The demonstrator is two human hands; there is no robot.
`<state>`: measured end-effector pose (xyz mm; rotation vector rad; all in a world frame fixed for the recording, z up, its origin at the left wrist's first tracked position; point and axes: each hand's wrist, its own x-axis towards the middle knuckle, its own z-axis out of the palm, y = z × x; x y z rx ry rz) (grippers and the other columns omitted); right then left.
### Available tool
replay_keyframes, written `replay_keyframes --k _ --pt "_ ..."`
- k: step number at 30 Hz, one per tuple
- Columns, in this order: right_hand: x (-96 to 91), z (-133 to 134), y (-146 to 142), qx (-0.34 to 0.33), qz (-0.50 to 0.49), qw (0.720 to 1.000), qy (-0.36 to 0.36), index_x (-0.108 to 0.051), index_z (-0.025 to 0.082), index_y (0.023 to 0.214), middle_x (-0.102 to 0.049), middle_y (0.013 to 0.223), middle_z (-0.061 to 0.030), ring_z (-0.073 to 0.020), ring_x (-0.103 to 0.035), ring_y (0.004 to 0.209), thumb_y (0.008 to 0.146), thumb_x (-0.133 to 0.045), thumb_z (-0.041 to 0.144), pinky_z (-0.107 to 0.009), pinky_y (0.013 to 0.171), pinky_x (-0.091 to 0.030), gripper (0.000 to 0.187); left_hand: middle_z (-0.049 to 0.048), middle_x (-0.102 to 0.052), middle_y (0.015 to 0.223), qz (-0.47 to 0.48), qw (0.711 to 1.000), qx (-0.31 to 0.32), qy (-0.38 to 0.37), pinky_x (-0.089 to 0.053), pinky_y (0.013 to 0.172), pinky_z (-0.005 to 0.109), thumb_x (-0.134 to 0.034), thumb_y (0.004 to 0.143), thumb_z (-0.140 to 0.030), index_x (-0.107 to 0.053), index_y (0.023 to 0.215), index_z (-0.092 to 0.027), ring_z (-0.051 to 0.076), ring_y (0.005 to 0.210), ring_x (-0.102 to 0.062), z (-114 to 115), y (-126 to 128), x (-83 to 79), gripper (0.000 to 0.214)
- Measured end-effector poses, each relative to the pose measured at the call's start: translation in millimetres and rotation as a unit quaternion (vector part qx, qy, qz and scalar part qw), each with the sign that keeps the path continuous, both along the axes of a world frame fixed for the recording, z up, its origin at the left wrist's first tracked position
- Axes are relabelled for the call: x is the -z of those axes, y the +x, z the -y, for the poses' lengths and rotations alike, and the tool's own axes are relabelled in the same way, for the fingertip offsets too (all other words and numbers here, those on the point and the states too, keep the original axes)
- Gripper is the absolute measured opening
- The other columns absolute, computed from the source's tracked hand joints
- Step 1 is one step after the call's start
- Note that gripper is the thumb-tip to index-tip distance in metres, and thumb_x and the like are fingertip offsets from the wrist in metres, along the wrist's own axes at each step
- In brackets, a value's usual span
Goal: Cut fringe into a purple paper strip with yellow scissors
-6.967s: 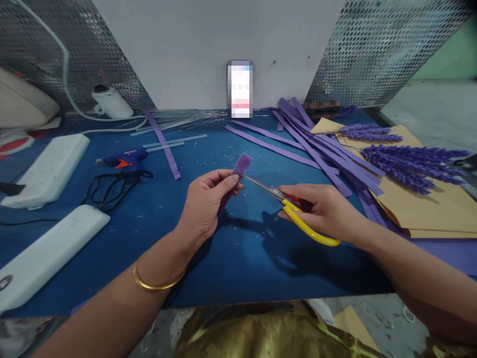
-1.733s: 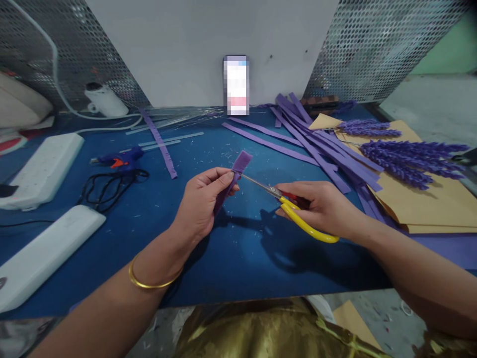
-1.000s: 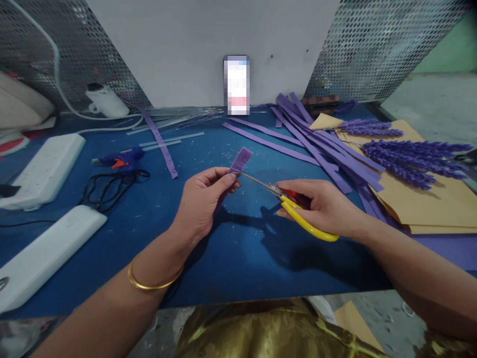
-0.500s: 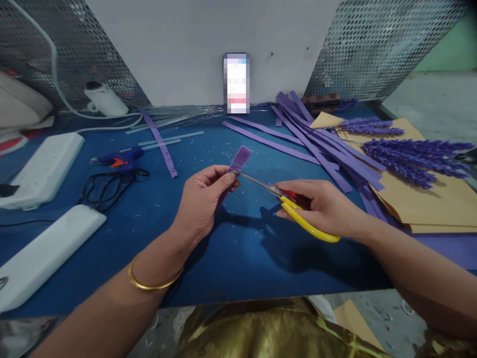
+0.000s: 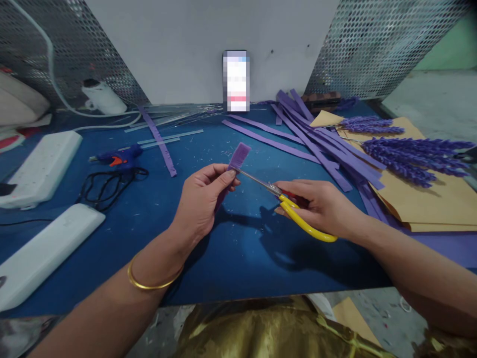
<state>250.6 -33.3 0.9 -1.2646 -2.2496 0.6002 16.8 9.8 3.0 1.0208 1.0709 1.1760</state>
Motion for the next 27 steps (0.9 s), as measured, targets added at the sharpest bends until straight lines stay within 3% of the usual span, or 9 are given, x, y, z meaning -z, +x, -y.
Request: replay_keyframes --k 11,27 --pt "-0.2 -0.3 -1.6 0.022 -0.027 0.999 -0.041 -0.071 0.018 0.11 -0.07 0.084 -0.0049 -0.0147 -0.055 0.064 0.09 -0.064 0.048 -0.025 0.056 -0.039 0.037 -0.0005 -0.067 0.067 -0.005 1.0 0.005 0.003 -0.046 0.065 0.023 -0.084 0.068 -0.027 -0.076 0.075 -0.018 0.011 0.064 -0.057 -1.7 -0.6 3.2 0.014" --pt "-1.7 1.4 2.7 0.012 -0.012 0.999 -0.028 -0.07 0.016 0.108 -0.062 0.076 -0.0029 -0.0129 -0.047 0.061 0.093 -0.061 0.049 -0.024 0.055 -0.035 0.038 -0.0011 -0.068 0.066 0.001 1.0 0.009 0.007 -0.044 0.063 0.019 -0.082 0.071 -0.023 -0.075 0.076 -0.017 0.009 0.063 -0.056 -0.9 -2.3 3.3 0.009"
